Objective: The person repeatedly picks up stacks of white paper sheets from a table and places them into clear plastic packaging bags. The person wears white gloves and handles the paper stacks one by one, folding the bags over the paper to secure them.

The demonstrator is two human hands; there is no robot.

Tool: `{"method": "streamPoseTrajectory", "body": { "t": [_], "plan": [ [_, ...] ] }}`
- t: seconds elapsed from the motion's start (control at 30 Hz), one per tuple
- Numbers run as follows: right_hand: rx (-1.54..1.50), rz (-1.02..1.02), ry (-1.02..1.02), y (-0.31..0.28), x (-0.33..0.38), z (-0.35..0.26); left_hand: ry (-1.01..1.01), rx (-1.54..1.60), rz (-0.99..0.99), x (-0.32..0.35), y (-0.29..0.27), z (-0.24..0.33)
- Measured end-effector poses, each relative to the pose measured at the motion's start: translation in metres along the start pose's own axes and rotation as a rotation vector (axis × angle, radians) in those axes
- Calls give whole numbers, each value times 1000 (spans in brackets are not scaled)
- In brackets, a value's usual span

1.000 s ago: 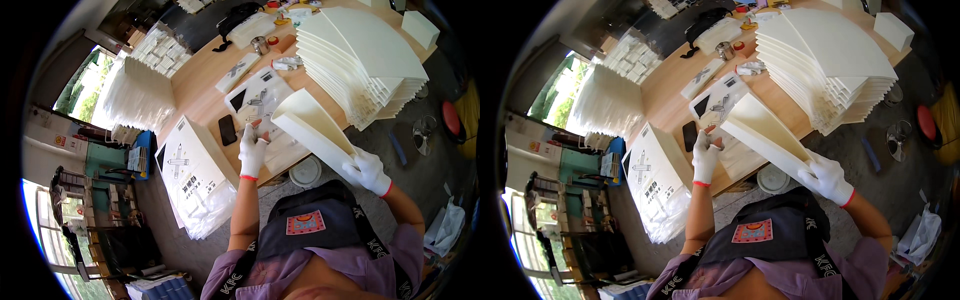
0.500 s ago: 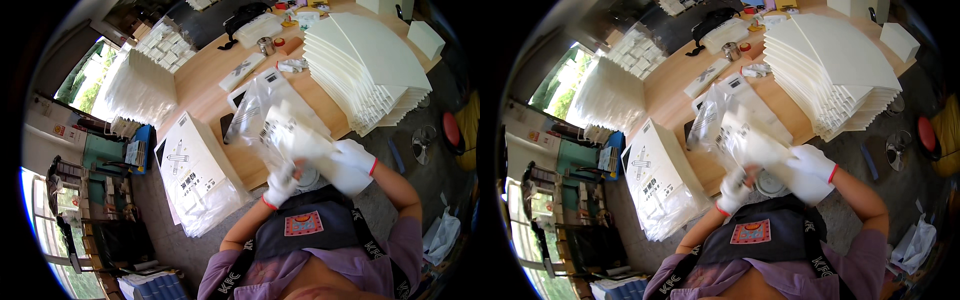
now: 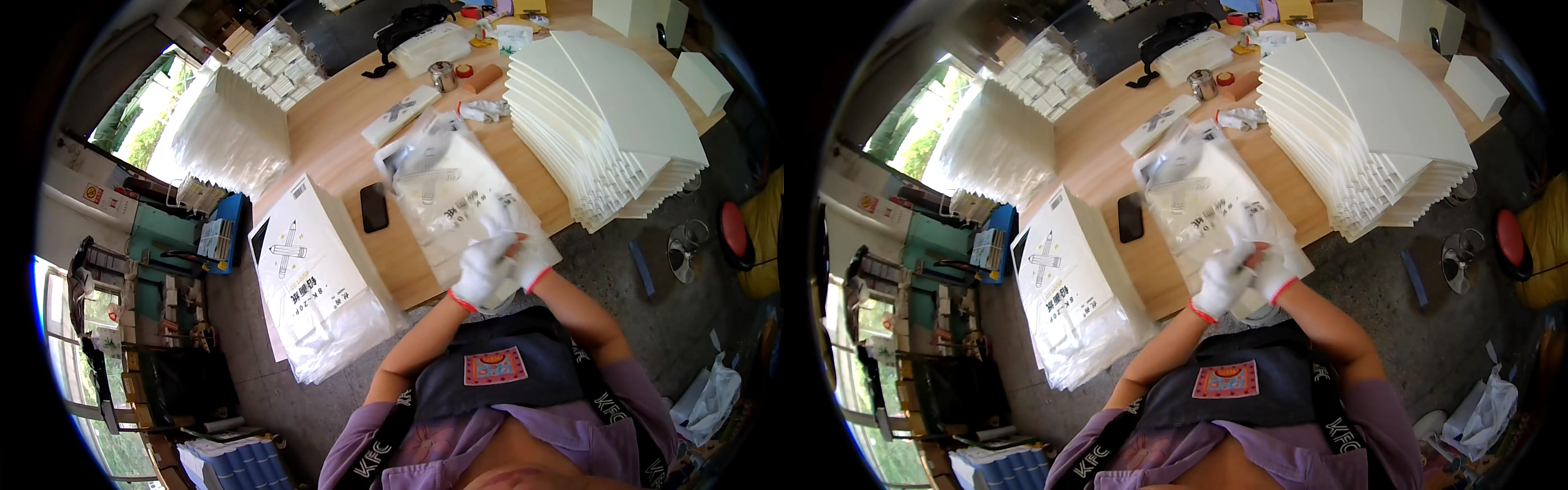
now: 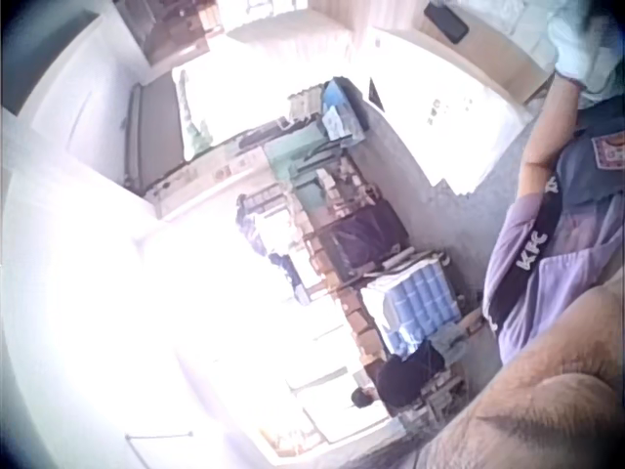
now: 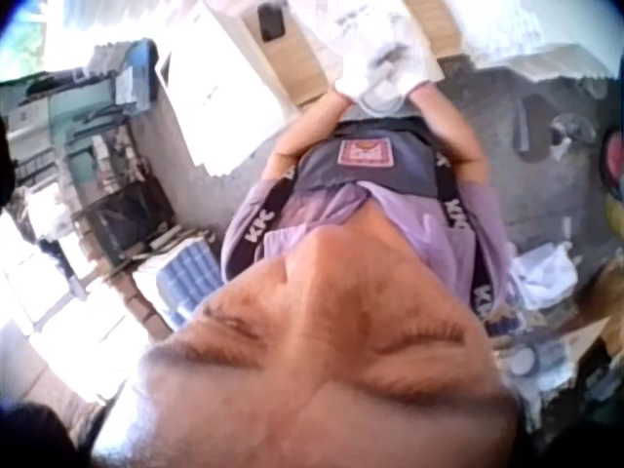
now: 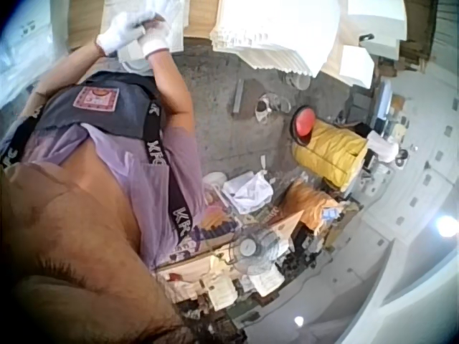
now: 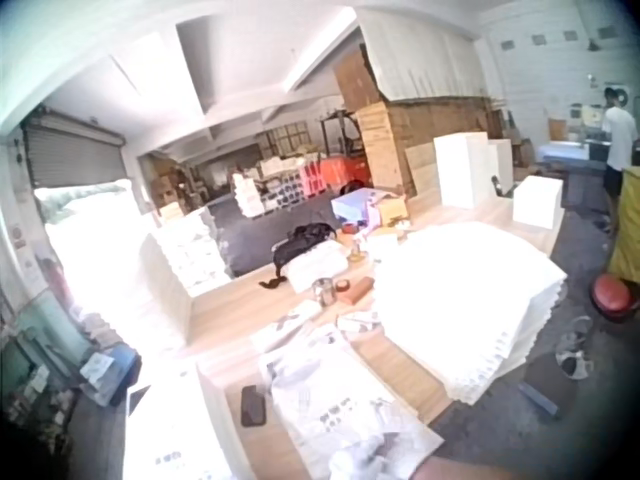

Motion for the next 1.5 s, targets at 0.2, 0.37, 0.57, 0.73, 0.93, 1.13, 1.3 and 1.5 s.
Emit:
{"method": "streamPoseTrajectory", "body": {
  "t": [0.2, 0.37, 0.57, 0.73, 0.93, 1.13, 1.3, 1.5],
  "plan": [
    [149, 391, 58, -67, 94, -60, -21, 12, 135, 68, 10, -56],
    [205, -130, 623, -15, 93, 55, -2, -435, 191, 125, 30, -86],
    [416, -326, 388, -15, 104, 6, -602, 400, 695, 223, -6, -163],
    [450, -720, 153, 0, 166, -31, -691, 725, 390, 265, 24, -99],
    [471, -534, -31, -2, 132, -42, -531, 215, 311, 216, -3, -99],
    [262, -854, 290, 30, 160, 10, -538, 76, 519, 212, 0, -162],
    [-79, -285, 575, -6, 136, 75, -678, 16, 516, 230, 9, -160],
    [-1316, -173, 658, 99, 110, 87, -912, -48, 246, 312, 51, -185]
  ]
}}
Point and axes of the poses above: each hand's wrist, its own x-axis away from the middle knuckle, its own y-axis out of the palm, z = x × y, the point moved 9 cm from there along -x, towards the middle knuckle, and after that the axes turned 11 degrees about -z, right-handed, at the moved point
